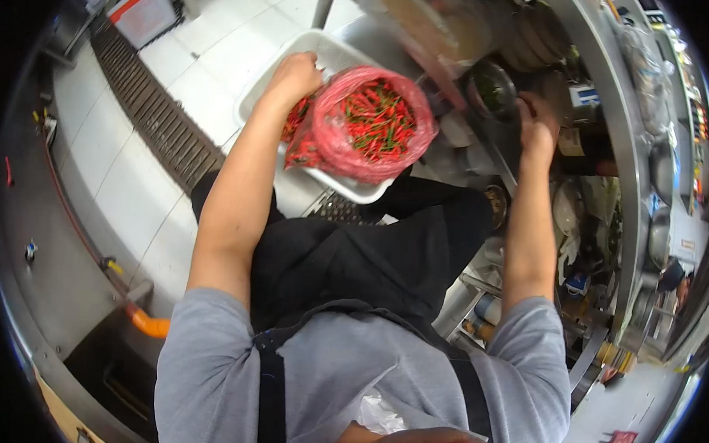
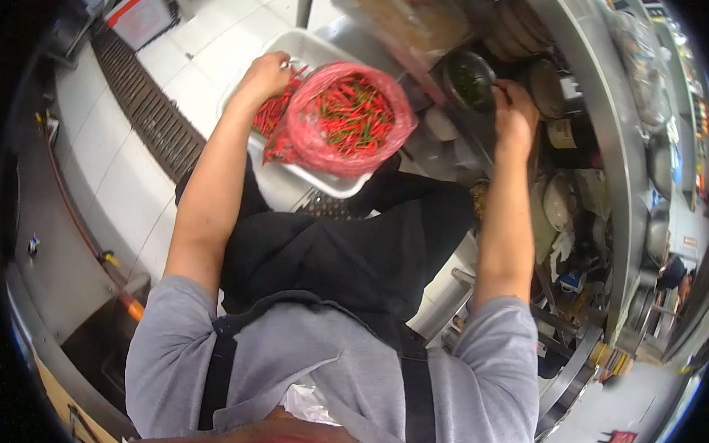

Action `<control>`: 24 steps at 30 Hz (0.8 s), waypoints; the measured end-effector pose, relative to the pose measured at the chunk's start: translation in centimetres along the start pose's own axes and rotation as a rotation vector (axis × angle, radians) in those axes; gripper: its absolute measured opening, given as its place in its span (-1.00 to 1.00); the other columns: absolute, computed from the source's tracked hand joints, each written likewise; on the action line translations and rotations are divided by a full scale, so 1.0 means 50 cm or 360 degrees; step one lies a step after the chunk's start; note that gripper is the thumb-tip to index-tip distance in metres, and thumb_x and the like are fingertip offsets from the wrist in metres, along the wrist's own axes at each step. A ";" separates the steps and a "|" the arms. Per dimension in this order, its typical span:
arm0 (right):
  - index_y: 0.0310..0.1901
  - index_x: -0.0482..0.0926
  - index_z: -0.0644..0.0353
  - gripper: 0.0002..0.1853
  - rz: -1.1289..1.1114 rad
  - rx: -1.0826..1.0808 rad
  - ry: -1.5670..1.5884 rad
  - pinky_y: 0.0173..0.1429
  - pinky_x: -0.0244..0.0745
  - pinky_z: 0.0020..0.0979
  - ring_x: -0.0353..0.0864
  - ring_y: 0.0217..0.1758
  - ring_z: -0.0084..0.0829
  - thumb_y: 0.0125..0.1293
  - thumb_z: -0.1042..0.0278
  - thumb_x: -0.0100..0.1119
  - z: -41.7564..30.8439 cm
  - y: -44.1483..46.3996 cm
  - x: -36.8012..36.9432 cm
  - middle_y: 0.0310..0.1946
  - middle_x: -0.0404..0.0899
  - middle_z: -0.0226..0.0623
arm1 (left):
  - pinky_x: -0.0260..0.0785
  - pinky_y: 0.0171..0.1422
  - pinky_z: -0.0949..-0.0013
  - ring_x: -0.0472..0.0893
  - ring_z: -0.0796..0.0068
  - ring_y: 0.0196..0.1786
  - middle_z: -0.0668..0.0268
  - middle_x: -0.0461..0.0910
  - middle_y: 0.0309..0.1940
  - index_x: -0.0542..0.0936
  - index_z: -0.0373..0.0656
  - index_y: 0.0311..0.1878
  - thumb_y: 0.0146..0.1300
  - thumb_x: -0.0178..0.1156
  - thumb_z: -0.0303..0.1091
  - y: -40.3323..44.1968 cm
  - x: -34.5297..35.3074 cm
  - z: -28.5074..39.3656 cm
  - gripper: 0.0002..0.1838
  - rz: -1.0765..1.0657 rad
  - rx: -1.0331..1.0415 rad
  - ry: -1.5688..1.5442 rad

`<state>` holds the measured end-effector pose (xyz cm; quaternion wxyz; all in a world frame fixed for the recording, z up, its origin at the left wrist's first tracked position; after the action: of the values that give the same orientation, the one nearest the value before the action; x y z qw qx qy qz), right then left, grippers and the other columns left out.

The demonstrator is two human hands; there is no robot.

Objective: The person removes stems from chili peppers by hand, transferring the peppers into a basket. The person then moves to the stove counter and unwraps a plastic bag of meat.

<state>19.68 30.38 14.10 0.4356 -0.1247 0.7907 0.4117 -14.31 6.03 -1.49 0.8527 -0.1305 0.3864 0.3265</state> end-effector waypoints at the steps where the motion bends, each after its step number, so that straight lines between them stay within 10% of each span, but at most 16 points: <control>1: -0.14 0.67 0.24 -0.80 -0.0086 -0.0226 -0.0120 0.08 0.46 -0.34 0.64 -0.07 -0.20 0.23 0.39 0.23 -0.015 0.008 0.013 -0.15 0.66 -0.11 | 0.39 0.19 0.09 0.57 -0.05 0.03 -0.05 0.62 -0.11 0.61 -0.29 -0.07 0.11 0.09 -0.39 0.006 0.008 -0.007 -0.67 0.0045 0.0056 0.0087; 5: -0.17 0.68 0.22 -0.85 0.0283 -0.0030 0.0291 0.05 0.50 -0.34 0.64 -0.04 -0.21 0.25 0.46 0.20 -0.115 -0.024 -0.010 -0.13 0.67 -0.19 | 0.42 0.18 0.16 0.60 0.02 0.04 -0.01 0.56 0.06 0.59 -0.25 0.05 0.14 0.15 -0.35 -0.007 0.016 0.006 -0.61 0.0288 0.0321 -0.0036; 17: 0.07 0.55 0.04 -0.64 -0.1027 -0.0731 -0.0141 0.02 0.55 -0.12 0.62 -0.02 -0.06 0.23 0.46 0.01 -0.190 -0.160 0.415 0.14 0.50 -0.19 | 0.37 0.24 0.14 0.56 -0.01 0.10 -0.04 0.59 0.00 0.56 -0.25 0.08 0.18 0.13 -0.34 -0.033 -0.005 0.069 -0.60 0.0017 0.0348 -0.0161; 24: -0.23 0.65 0.16 -0.80 -0.1401 -0.0802 -0.0148 -0.09 0.53 -0.10 0.64 -0.20 -0.07 0.17 0.45 0.03 -0.209 -0.167 0.389 -0.33 0.63 -0.12 | 0.38 0.20 0.09 0.56 -0.05 0.05 -0.05 0.61 -0.08 0.58 -0.26 0.03 0.16 0.13 -0.37 -0.036 -0.005 0.079 -0.64 0.0033 0.0464 -0.0178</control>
<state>6.72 20.34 -2.89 0.5589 -0.5287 0.5193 0.3721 -10.95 6.45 1.27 0.8795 0.0171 0.3828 0.2824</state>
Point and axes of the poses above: each hand's wrist, its own y-axis towards the middle knuckle, its own x-axis out of the palm, z = x × y, the point moved 5 cm from there along y, towards the middle knuckle
